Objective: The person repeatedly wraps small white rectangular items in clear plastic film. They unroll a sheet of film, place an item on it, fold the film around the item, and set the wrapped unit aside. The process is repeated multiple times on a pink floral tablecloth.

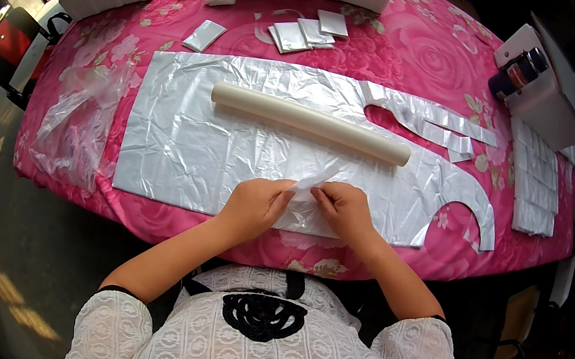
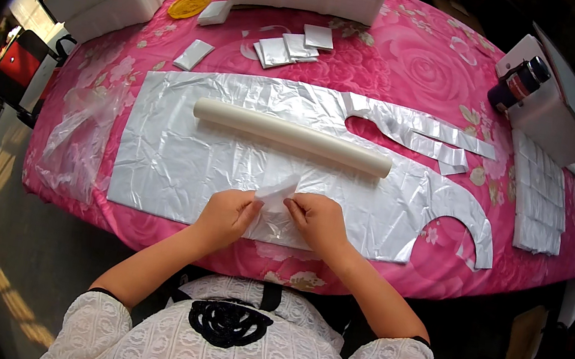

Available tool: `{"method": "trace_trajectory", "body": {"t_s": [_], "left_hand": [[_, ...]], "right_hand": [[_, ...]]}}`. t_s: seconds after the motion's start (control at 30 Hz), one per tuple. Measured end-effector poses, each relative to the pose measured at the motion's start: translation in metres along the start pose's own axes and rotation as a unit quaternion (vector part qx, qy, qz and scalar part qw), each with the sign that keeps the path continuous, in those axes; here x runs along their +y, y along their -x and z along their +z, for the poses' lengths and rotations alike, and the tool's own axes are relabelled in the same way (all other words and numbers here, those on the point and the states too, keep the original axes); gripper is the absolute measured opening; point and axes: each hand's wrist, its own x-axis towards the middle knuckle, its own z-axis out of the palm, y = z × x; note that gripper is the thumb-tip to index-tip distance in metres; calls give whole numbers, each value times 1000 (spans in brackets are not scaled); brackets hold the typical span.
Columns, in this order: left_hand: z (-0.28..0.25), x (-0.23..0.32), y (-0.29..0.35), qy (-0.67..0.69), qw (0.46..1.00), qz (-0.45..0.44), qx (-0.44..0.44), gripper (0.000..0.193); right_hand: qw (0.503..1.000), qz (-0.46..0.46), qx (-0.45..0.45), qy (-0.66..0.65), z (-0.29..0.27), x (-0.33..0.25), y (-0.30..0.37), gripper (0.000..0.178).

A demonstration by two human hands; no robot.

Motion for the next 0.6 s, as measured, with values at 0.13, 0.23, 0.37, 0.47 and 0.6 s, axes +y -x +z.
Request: {"method": "trace_trajectory", "body": {"t_s": [0.13,0.23,0.37,0.47,0.6], "left_hand": [[11,-4,-14,149,978,-71,127,37],[13,-11,-14,-93,983,120,104,54],[32,-16,-2,-252,959,130,-7,63],[37,-18,-1,-287,953,98,-26,65],[39,-20,0,-249,964,95,-15,64]], "right_hand": [[985,153,-40,-65,-4,-4,-22,23],[972,207,-73,-83,-11,-3,-32,26],[966,221,-64,-121,-7,1,-32,21],[962,231,-70,-128,-11,-12,-27,19],[991,36,70,110,1,-17,-11,40]]}}
